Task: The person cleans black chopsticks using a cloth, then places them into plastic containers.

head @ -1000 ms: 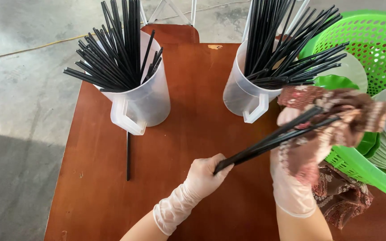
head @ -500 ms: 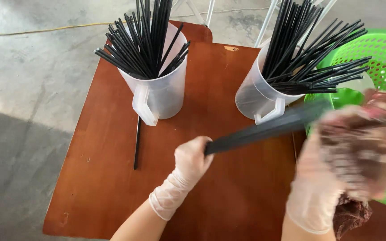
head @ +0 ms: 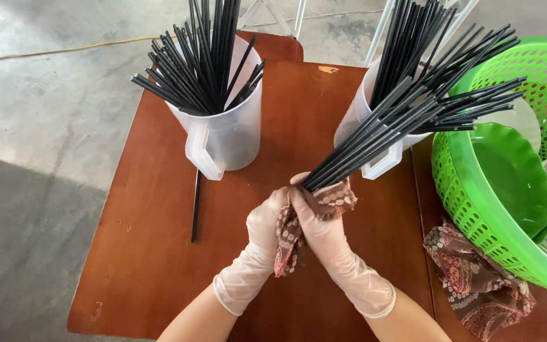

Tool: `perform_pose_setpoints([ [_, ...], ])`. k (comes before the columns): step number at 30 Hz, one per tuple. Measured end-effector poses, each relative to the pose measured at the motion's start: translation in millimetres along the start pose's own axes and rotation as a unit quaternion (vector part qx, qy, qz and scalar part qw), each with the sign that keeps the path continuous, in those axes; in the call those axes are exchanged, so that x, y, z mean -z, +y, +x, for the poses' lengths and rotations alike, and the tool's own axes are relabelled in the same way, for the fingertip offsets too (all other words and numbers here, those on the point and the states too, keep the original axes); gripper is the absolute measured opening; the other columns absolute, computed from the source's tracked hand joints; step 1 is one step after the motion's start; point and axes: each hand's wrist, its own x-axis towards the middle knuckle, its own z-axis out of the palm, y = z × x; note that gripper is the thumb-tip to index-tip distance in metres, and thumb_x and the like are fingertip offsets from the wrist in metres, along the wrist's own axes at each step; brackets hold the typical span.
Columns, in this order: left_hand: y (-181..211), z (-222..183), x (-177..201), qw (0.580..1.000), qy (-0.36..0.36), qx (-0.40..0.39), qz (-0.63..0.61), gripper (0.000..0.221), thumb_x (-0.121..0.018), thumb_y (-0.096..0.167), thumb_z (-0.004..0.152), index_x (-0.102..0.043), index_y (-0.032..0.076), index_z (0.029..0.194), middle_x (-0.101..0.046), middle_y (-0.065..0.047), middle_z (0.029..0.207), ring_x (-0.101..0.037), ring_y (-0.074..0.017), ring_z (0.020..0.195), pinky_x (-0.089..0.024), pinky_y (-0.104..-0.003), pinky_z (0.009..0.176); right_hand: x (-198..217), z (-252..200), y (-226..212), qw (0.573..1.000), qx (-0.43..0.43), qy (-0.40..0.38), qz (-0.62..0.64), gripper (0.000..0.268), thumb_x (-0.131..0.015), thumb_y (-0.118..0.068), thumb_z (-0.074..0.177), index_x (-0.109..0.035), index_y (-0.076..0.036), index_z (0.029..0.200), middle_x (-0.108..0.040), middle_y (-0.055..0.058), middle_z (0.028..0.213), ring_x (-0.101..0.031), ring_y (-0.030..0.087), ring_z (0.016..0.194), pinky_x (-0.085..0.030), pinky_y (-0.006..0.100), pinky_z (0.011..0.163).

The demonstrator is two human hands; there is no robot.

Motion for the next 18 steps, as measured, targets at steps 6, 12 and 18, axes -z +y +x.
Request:
perform_pose_setpoints([
  [6, 16, -2, -3, 0.946, -0.033, -0.162, 0.278, 0.028, -0.072, 0.020, 0.085, -0.064, 0.010, 0.110, -0.071, -0.009, 0.092, -0.069, -0.0312, 0.076, -0.054, -0.039, 0.064, 24, 15, -13, 0.997, 0.048, 0.053, -0.027, 0.005, -0.066, -0.006, 0.104, -0.065, -0.007, 0.108, -0.061, -0.003, 0.103, -0.056, 0.006, 0.094, -0.048, 0.023, 0.083],
  [12, 18, -10, -14, 0.928, -0.083, -0.190, 0.311, 0.034, -0.076, 0.015, 0.080, -0.060, 0.006, 0.109, -0.068, -0.009, 0.087, -0.066, -0.0324, 0.070, -0.052, -0.040, 0.059, 60, 27, -28, 0.978, 0.073, 0.132, 0.143, 0.027, -0.065, -0.010, 0.107, -0.052, -0.012, 0.131, -0.063, -0.001, 0.118, -0.058, 0.008, 0.106, -0.049, 0.025, 0.097],
  [18, 27, -14, -20, 0.923, -0.106, -0.228, 0.293, 0.031, -0.080, 0.014, 0.081, -0.060, 0.008, 0.105, -0.065, -0.007, 0.083, -0.065, -0.0294, 0.068, -0.051, -0.039, 0.057, 90, 26, -49, 0.948, 0.133, 0.171, 0.231, 0.045, -0.067, -0.009, 0.110, -0.044, -0.014, 0.148, -0.057, 0.004, 0.128, -0.061, 0.012, 0.108, -0.053, 0.030, 0.096],
])
